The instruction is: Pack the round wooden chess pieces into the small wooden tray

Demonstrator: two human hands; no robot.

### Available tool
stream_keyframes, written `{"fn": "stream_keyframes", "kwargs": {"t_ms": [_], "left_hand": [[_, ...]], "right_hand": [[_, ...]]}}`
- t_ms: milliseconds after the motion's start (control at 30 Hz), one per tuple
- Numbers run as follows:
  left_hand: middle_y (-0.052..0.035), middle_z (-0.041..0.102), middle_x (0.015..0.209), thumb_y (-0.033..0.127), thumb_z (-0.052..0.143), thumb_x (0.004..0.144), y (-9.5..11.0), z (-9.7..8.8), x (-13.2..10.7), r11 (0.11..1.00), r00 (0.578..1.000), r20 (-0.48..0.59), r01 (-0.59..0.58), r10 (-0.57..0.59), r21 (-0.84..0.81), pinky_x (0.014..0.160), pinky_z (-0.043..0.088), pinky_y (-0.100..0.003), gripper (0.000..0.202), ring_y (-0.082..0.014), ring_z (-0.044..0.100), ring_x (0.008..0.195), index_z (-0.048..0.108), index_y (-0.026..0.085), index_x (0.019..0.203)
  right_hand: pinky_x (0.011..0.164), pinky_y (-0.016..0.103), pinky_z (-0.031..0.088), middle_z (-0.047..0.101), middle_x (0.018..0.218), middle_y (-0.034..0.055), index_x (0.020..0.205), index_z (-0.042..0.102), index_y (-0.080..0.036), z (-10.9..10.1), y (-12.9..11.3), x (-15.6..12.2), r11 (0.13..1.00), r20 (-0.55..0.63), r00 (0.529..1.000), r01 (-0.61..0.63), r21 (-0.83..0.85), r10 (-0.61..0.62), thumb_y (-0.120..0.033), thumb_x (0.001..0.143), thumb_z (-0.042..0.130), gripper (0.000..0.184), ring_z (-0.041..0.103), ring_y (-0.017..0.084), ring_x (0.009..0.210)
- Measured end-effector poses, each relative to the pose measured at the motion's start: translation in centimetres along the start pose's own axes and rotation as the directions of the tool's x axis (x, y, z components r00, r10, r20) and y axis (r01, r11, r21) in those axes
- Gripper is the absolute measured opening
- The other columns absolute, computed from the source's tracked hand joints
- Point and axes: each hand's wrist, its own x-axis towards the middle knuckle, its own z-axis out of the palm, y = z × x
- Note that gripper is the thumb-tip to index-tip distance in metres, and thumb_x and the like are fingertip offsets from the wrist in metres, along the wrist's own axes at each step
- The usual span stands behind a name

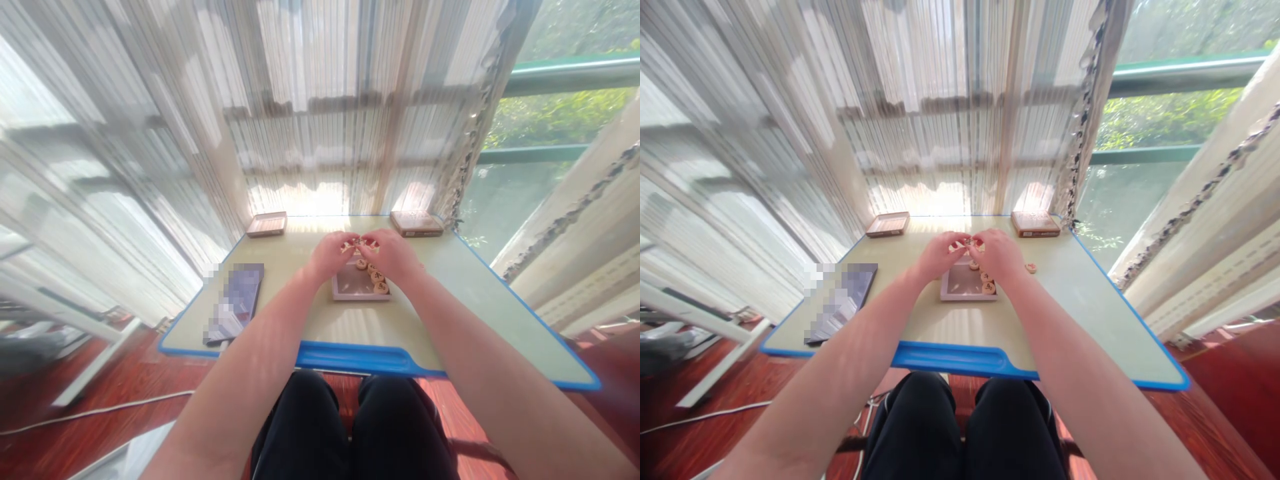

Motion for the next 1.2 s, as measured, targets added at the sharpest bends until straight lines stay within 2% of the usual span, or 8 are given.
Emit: {"fn": "stream_keyframes", "kwargs": {"t_ms": [267,400,533,633,733,933,1067,1200], "left_hand": [[-0.0066,0.068,0.099,0.025,0.057,0.083,-0.5,0.1,0.1,1.0,1.0,0.019,0.002,-0.002,0.02,0.082,0.05,-0.031,0.027,-0.0179,0.062,0.087,0.066,0.018,0.108],[-0.0071,0.069,0.098,0.024,0.059,0.081,-0.7,0.2,0.0,0.994,1.0,0.013,0.014,-0.016,0.108,0.089,0.048,-0.035,0.025,-0.0208,0.062,0.091,0.068,0.018,0.104],[-0.0066,0.07,0.095,0.026,0.063,0.077,-0.7,0.4,-0.1,0.98,1.0,0.024,0.014,-0.019,0.199,0.091,0.046,-0.036,0.023,-0.0228,0.062,0.093,0.071,0.019,0.097],[-0.0073,0.069,0.089,0.032,0.064,0.077,-0.7,0.5,-0.3,0.97,0.998,0.047,0.024,-0.036,0.243,0.086,0.048,-0.035,0.022,-0.0236,0.062,0.089,0.074,0.02,0.092],[-0.0065,0.068,0.084,0.032,0.063,0.077,-0.6,0.7,-0.5,0.965,0.997,0.071,0.015,-0.035,0.262,0.082,0.049,-0.034,0.021,-0.0228,0.062,0.086,0.075,0.022,0.091],[-0.0059,0.069,0.09,0.027,0.064,0.074,-0.7,0.8,-0.6,0.968,0.994,0.112,-0.016,-0.012,0.249,0.091,0.048,-0.035,0.023,-0.0235,0.062,0.093,0.076,0.024,0.093],[-0.0065,0.069,0.092,0.028,0.064,0.074,-0.7,1.0,-0.6,0.97,0.991,0.133,-0.041,0.009,0.239,0.092,0.047,-0.035,0.021,-0.0232,0.063,0.092,0.076,0.024,0.091],[-0.0063,0.068,0.089,0.028,0.064,0.075,-0.4,1.1,-0.8,0.967,0.991,0.135,-0.043,0.009,0.251,0.092,0.047,-0.035,0.02,-0.0229,0.063,0.09,0.076,0.025,0.09]], "right_hand": [[0.081,0.033,0.046,0.07,0.092,0.0069,0.097,0.07,-0.017,-0.4,-0.2,-0.1,1.0,0.022,1.0,-0.001,0.026,0.0,-0.026,0.084,0.053,0.023,0.062,0.021,0.088],[0.085,0.033,0.046,0.072,0.099,0.0075,0.096,0.072,-0.017,-0.6,-0.1,0.0,0.999,0.001,0.999,-0.038,0.028,0.038,-0.017,0.084,0.047,0.028,0.063,0.022,0.094],[0.085,0.034,0.046,0.072,0.1,0.008,0.095,0.072,-0.018,-0.6,0.2,0.1,0.996,-0.009,0.996,-0.088,0.001,0.088,-0.015,0.083,0.046,0.029,0.063,0.022,0.094],[0.083,0.033,0.047,0.071,0.101,0.0089,0.095,0.072,-0.018,-0.4,0.4,0.1,0.993,0.046,0.992,-0.112,-0.043,0.114,-0.014,0.082,0.046,0.03,0.063,0.022,0.094],[0.083,0.033,0.047,0.071,0.1,0.01,0.095,0.072,-0.017,-0.3,0.6,0.0,0.992,0.114,0.988,-0.097,-0.081,0.106,-0.011,0.08,0.046,0.031,0.062,0.023,0.094],[0.083,0.033,0.046,0.071,0.098,0.009,0.094,0.075,-0.021,-0.5,0.6,0.1,0.99,0.168,0.981,-0.081,-0.118,0.101,-0.008,0.076,0.048,0.035,0.062,0.024,0.094],[0.084,0.036,0.046,0.071,0.097,0.006,0.082,0.078,-0.028,-0.7,0.3,0.1,0.984,0.207,0.97,-0.094,-0.154,0.125,-0.01,0.074,0.052,0.032,0.06,0.025,0.096],[0.083,0.037,0.045,0.071,0.095,0.0034,0.077,0.078,-0.03,-0.7,0.3,0.0,0.985,0.204,0.971,-0.093,-0.143,0.121,-0.011,0.073,0.053,0.032,0.059,0.026,0.095]]}}
